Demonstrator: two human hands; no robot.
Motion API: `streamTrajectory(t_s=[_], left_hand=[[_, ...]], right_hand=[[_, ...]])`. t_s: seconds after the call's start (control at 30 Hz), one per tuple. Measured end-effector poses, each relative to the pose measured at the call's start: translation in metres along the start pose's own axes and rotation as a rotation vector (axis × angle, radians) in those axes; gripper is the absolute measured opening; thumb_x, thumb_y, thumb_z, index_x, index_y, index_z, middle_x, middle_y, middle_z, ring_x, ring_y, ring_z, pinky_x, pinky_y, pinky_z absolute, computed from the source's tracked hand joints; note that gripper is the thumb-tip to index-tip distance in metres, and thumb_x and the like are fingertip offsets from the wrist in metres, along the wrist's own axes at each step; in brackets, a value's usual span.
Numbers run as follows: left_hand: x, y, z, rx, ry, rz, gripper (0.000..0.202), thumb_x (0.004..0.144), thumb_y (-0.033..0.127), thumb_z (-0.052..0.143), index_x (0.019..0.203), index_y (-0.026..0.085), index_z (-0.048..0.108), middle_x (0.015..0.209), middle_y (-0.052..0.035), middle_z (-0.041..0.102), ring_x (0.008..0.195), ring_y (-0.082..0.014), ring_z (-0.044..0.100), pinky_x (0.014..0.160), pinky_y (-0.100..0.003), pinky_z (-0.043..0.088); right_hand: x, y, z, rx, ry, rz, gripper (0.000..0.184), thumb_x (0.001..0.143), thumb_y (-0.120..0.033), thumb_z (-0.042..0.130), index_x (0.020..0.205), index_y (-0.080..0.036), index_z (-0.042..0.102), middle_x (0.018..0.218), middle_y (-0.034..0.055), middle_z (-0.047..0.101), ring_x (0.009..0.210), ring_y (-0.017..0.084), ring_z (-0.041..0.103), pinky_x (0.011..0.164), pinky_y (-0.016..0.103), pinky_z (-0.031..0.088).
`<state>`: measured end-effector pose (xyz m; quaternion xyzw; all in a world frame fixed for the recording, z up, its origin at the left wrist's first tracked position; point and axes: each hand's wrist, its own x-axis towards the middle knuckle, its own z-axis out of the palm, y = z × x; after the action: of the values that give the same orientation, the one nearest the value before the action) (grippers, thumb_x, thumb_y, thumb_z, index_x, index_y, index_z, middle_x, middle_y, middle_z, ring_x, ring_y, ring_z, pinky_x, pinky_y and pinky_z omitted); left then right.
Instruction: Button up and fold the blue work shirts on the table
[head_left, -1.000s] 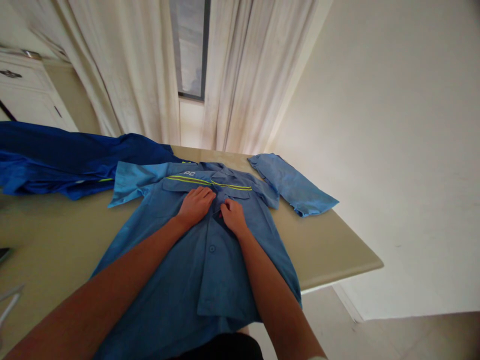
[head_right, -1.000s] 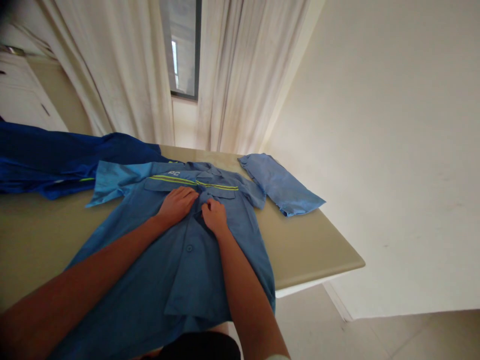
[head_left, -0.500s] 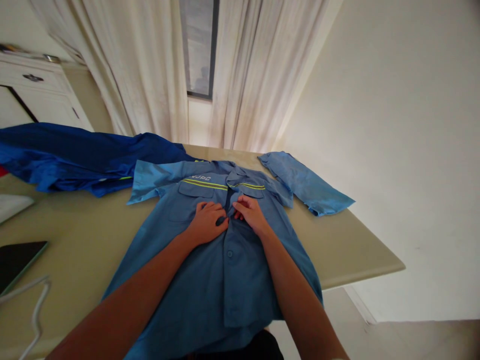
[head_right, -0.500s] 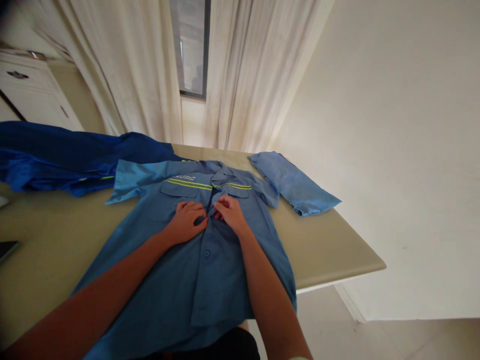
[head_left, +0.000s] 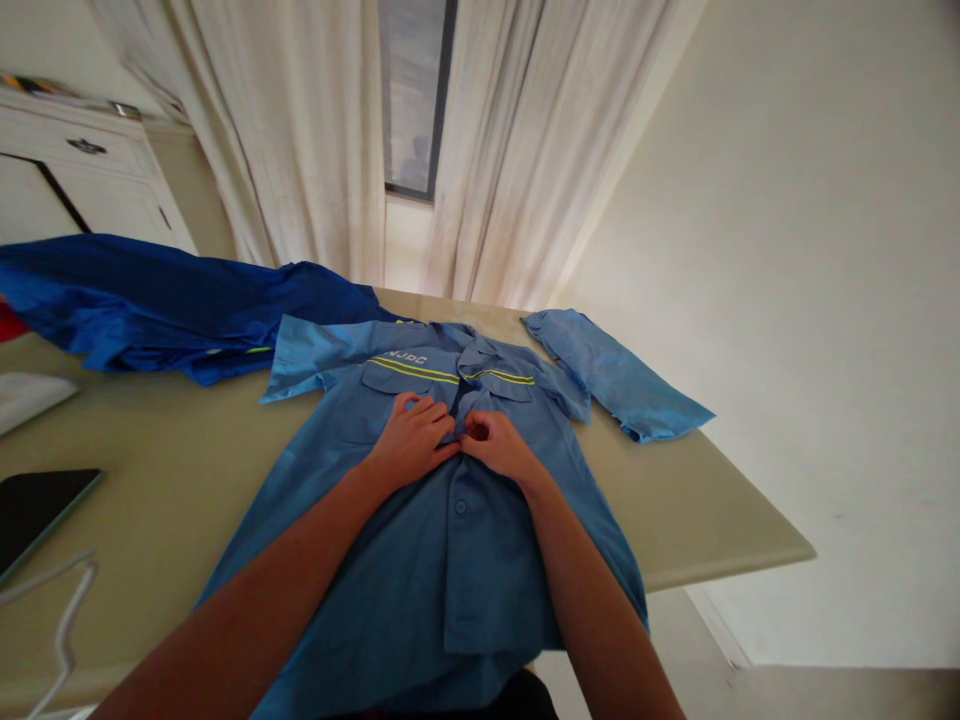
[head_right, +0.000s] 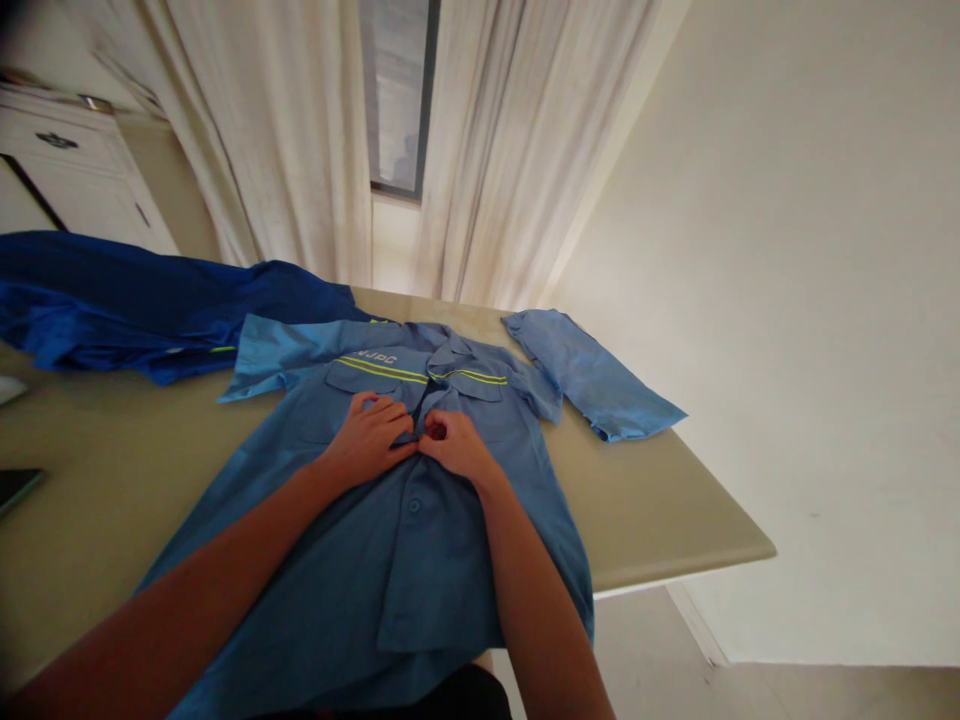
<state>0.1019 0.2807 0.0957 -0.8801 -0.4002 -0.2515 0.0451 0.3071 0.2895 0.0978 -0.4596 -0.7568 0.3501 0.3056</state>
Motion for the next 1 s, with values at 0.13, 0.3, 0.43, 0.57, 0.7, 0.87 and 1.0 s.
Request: streamTrajectory(t_s=[0.13,0.3,0.43,0.57,0.7,0.87,1.0], left_hand=[[-0.002,-0.004,0.007,-0.032,-0.014,0.015,0.016,0.093,0.036,0.065,0.084,0.024,0.069,0.089,-0.0058,0.067,0.098,-0.0269,0.060,0.104,-0.053,0.032],[-0.003,-0.008,0.010,-0.068,-0.014,-0.015,0.016,0.094,0.038,0.066,0.085,0.025,0.070,0.090,-0.0055,0.068,0.099,-0.0264,0.059,0.104,-0.050,0.033],[-0.003,-0.009,0.012,-0.074,-0.016,-0.036,0.014,0.093,0.035,0.066,0.085,0.024,0.070,0.088,-0.0051,0.068,0.098,-0.0265,0.059,0.102,-0.050,0.033],[-0.004,-0.008,0.011,-0.054,-0.028,-0.022,0.012,0.093,0.033,0.066,0.087,0.024,0.070,0.089,-0.0047,0.068,0.098,-0.0263,0.058,0.101,-0.050,0.032],[-0.003,-0.009,0.007,-0.049,-0.048,0.002,0.014,0.094,0.033,0.064,0.087,0.024,0.071,0.089,-0.0037,0.069,0.097,-0.0246,0.058,0.101,-0.050,0.030],[-0.003,-0.010,0.002,-0.099,-0.074,-0.026,0.013,0.093,0.031,0.063,0.087,0.025,0.073,0.089,-0.0025,0.070,0.096,-0.0235,0.060,0.102,-0.051,0.028],[-0.003,-0.008,0.002,-0.121,-0.084,-0.110,0.014,0.092,0.034,0.064,0.093,0.026,0.075,0.095,-0.0039,0.072,0.102,-0.0262,0.060,0.100,-0.050,0.029]], right_hand=[[0.000,-0.002,0.003,-0.147,0.037,0.013,0.003,0.077,-0.016,0.067,0.078,-0.018,0.067,0.063,-0.0045,0.060,0.060,0.012,0.054,0.058,0.022,0.038],[0.000,-0.004,0.005,-0.286,0.104,0.067,0.006,0.083,-0.024,0.073,0.083,-0.018,0.073,0.068,-0.0016,0.067,0.063,0.014,0.059,0.062,0.024,0.040],[-0.001,-0.011,0.008,-0.388,0.110,0.053,0.003,0.082,-0.020,0.072,0.084,-0.019,0.073,0.071,-0.0017,0.067,0.065,0.014,0.058,0.064,0.025,0.037],[-0.001,-0.016,0.010,-0.472,0.124,0.072,0.001,0.080,-0.020,0.071,0.080,-0.019,0.071,0.071,-0.0015,0.066,0.065,0.014,0.054,0.062,0.026,0.032],[-0.001,-0.017,0.011,-0.511,0.123,0.084,0.003,0.079,-0.021,0.070,0.082,-0.020,0.071,0.075,-0.0003,0.066,0.068,0.014,0.053,0.063,0.026,0.031],[-0.001,-0.020,0.010,-0.521,0.119,0.099,0.002,0.080,-0.022,0.070,0.081,-0.021,0.070,0.076,0.0000,0.066,0.069,0.015,0.053,0.063,0.027,0.029],[-0.001,-0.020,0.009,-0.485,0.126,0.110,0.007,0.078,-0.022,0.070,0.073,-0.020,0.065,0.070,-0.0020,0.061,0.065,0.014,0.050,0.061,0.026,0.028]])
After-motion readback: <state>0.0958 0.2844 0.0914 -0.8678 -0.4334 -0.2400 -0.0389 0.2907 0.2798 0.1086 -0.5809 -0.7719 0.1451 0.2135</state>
